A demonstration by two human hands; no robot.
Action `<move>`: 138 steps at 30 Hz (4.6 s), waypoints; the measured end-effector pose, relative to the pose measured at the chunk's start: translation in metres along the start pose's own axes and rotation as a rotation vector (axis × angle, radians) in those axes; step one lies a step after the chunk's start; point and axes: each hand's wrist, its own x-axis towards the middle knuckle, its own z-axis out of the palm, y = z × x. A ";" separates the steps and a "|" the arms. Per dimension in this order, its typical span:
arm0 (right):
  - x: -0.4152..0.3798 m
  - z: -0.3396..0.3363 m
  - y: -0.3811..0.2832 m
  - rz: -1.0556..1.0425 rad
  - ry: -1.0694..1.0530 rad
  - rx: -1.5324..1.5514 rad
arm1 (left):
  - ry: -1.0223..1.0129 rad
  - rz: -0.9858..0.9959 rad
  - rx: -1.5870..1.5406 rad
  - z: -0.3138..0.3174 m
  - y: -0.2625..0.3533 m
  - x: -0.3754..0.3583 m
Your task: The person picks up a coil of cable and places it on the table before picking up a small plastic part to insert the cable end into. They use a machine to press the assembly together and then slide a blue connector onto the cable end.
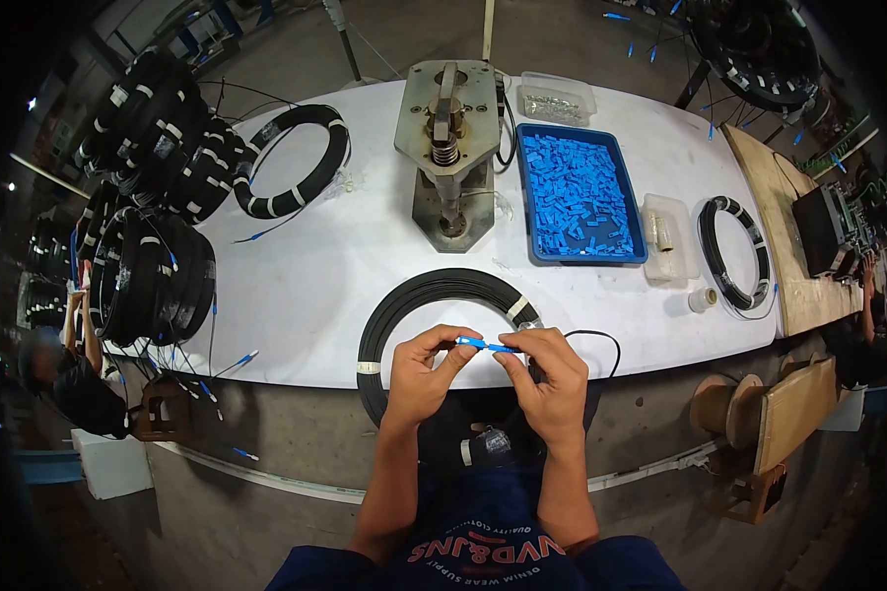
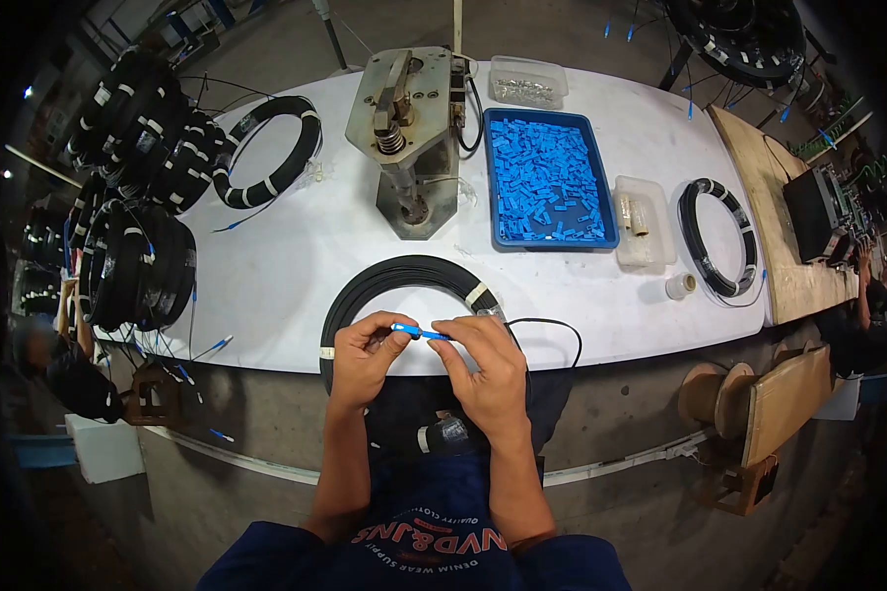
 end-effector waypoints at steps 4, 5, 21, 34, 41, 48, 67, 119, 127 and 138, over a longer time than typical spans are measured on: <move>0.000 0.001 0.001 -0.030 -0.008 -0.013 | 0.000 -0.003 -0.004 0.001 0.001 -0.001; -0.001 0.001 0.002 -0.040 -0.006 -0.023 | 0.000 -0.003 -0.004 0.001 0.000 -0.001; 0.000 0.002 0.004 -0.095 -0.013 -0.120 | 0.074 0.083 0.003 0.009 -0.001 0.002; 0.000 0.002 0.004 -0.070 -0.050 -0.037 | 0.008 0.212 0.329 -0.008 0.005 0.002; 0.003 0.000 -0.001 -0.094 -0.071 -0.020 | 0.051 0.086 0.057 -0.006 -0.003 -0.002; 0.001 -0.001 0.007 -0.134 -0.057 -0.025 | -0.015 0.150 0.264 -0.009 0.009 0.003; -0.002 0.000 0.000 -0.063 -0.019 -0.069 | 0.009 0.226 0.389 0.001 0.018 0.004; -0.010 0.020 0.008 0.037 0.072 0.093 | 0.037 0.075 -0.182 0.013 0.003 0.003; -0.015 0.021 0.019 0.193 0.055 0.364 | 0.073 0.215 -0.117 0.018 0.005 0.004; -0.007 0.009 0.013 -0.003 0.036 0.109 | -0.041 0.150 0.206 -0.004 0.021 0.009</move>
